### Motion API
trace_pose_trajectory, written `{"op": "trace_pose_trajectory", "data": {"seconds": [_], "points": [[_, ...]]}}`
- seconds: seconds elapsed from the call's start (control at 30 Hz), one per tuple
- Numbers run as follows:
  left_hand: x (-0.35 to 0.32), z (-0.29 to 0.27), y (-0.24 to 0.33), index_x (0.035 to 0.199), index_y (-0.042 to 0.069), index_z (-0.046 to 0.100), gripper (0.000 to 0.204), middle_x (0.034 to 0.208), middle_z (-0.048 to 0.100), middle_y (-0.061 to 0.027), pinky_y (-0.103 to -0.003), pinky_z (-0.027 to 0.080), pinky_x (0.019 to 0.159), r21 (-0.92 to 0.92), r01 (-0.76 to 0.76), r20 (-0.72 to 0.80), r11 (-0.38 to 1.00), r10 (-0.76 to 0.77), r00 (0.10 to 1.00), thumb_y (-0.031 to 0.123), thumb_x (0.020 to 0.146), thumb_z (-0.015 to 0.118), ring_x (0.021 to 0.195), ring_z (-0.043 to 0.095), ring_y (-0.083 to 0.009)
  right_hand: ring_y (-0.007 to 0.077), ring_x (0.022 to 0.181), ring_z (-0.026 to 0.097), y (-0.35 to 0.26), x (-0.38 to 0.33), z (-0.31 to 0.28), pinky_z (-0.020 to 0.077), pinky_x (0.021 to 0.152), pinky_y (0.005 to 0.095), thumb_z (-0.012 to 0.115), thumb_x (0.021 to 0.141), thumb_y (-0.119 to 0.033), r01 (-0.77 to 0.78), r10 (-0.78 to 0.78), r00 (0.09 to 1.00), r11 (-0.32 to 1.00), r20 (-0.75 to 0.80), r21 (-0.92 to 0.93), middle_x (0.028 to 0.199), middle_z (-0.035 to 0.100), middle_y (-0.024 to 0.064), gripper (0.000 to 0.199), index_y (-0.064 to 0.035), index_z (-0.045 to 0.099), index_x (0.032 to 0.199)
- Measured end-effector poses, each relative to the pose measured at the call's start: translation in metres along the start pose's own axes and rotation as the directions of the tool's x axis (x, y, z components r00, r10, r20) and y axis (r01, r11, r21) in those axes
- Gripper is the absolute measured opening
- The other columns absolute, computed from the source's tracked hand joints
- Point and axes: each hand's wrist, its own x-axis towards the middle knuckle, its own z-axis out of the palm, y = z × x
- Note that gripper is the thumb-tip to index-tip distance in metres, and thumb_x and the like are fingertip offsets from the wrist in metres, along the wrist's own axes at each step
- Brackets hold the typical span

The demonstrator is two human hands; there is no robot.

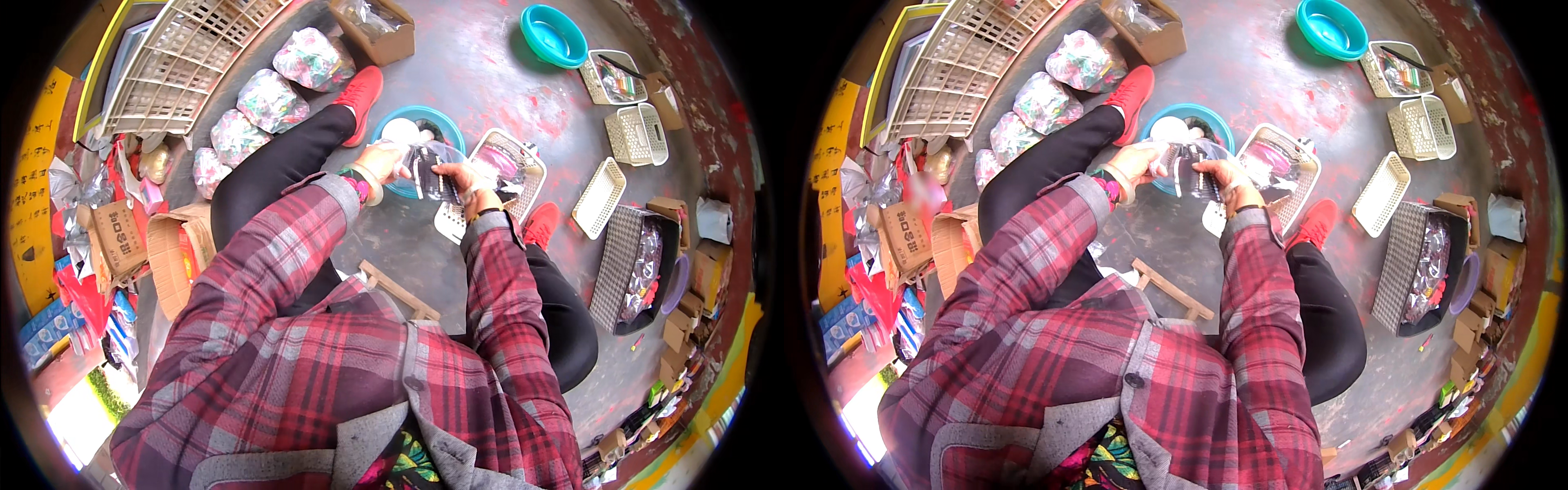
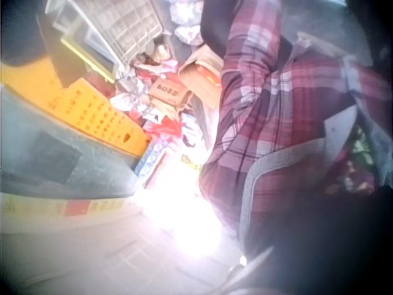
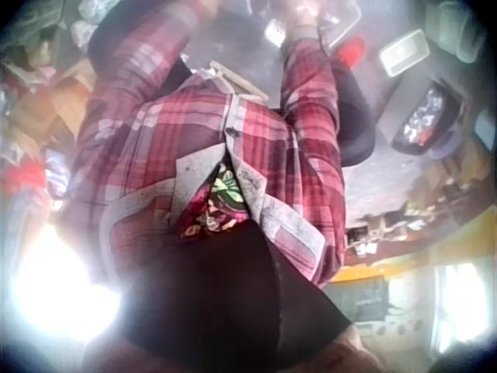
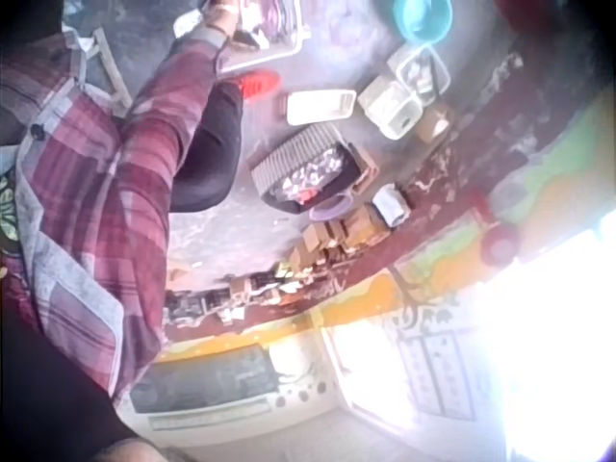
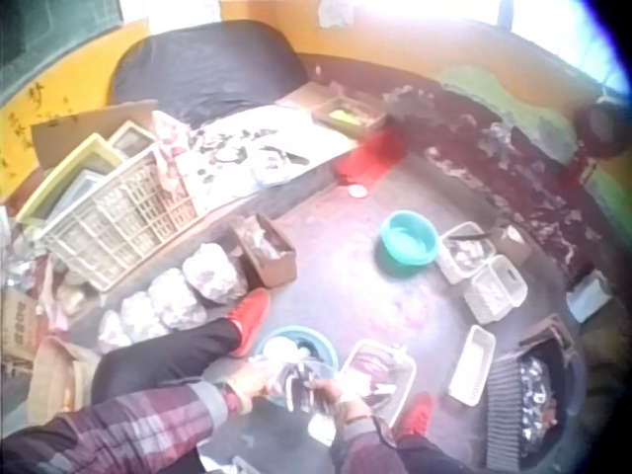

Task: The person sits on the floor and sorts small items from a white basket into a blue bowl and a plastic bag. They handle items one by one, placing some into the bowl and others into the bag, then tie the bag closed.

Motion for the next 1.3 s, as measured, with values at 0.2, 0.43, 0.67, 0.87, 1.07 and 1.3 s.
{"op": "trace_pose_trajectory", "data": {"seconds": [0.2,0.43,0.67,0.87,1.07,1.3], "points": [[0.002,-0.005,-0.008,0.099,0.005,0.055,0.026,0.064,0.056,-0.0049,-0.022,0.035,0.048,0.217,-0.057,-0.038,0.975,0.067,0.997,0.020,0.081,0.046,0.056,0.050,-0.0098,0.0244,0.070,0.057,0.000,0.070,-0.004,0.0455,0.063,0.0383,0.059,0.067,-0.010,-0.066,0.086,0.986,0.988,-0.145,0.137,0.077,0.060,0.0065,0.020,-0.0054,0.056,0.086],[-0.005,0.000,0.002,0.092,0.006,0.056,0.023,0.062,0.055,-0.0039,-0.025,0.036,0.051,0.151,0.009,-0.082,0.989,0.004,0.997,0.024,0.079,0.049,0.056,0.051,-0.0126,0.0273,0.093,0.053,0.017,0.092,-0.002,0.0401,0.081,0.0428,0.055,0.074,-0.017,0.026,-0.010,0.997,0.980,-0.082,0.199,0.101,0.055,0.0139,0.033,-0.0022,0.050,0.103],[-0.004,-0.008,-0.002,0.089,0.007,0.056,0.019,0.061,0.054,-0.0027,-0.025,0.039,0.053,-0.005,0.012,-0.118,1.000,-0.012,0.993,0.022,0.078,0.050,0.055,0.051,-0.0120,0.0325,0.110,0.037,0.001,0.054,0.012,0.0342,0.086,0.0421,0.062,0.069,-0.021,-0.110,0.024,0.922,0.973,-0.386,-0.204,0.123,0.037,0.0158,0.061,-0.0038,0.036,0.121],[0.010,-0.008,-0.004,0.082,0.003,0.054,0.015,0.058,0.051,-0.0033,-0.028,0.043,0.054,0.083,0.032,-0.126,0.996,-0.022,0.992,0.016,0.077,0.048,0.052,0.051,-0.0127,0.0272,0.094,0.054,0.003,0.074,-0.021,0.0420,0.078,0.0319,0.046,0.071,-0.016,-0.111,-0.393,0.876,0.403,-0.281,-0.909,0.101,0.054,0.0192,0.031,-0.0018,0.057,0.095],[0.006,-0.012,0.002,0.071,0.003,0.052,0.013,0.051,0.048,-0.0028,-0.026,0.041,0.051,0.127,-0.061,-0.214,0.990,0.088,0.973,0.013,0.074,0.044,0.049,0.049,-0.0138,0.0303,0.093,0.054,0.004,0.037,-0.015,0.0416,0.079,0.0348,0.044,0.070,-0.014,-0.089,-0.561,0.796,0.259,-0.225,-0.962,0.097,0.055,0.0214,0.039,-0.0003,0.049,0.106],[0.019,-0.021,0.003,0.070,0.001,0.055,0.015,0.050,0.050,-0.0056,-0.026,0.038,0.045,0.190,-0.147,-0.232,0.971,0.190,0.954,0.013,0.072,0.046,0.046,0.049,-0.0160,0.0306,0.105,0.047,-0.013,-0.001,0.005,0.0364,0.088,0.0349,0.049,0.071,-0.017,-0.013,-0.501,0.853,0.256,-0.144,-0.967,0.109,0.050,0.0206,0.053,-0.0044,0.035,0.120]]}}
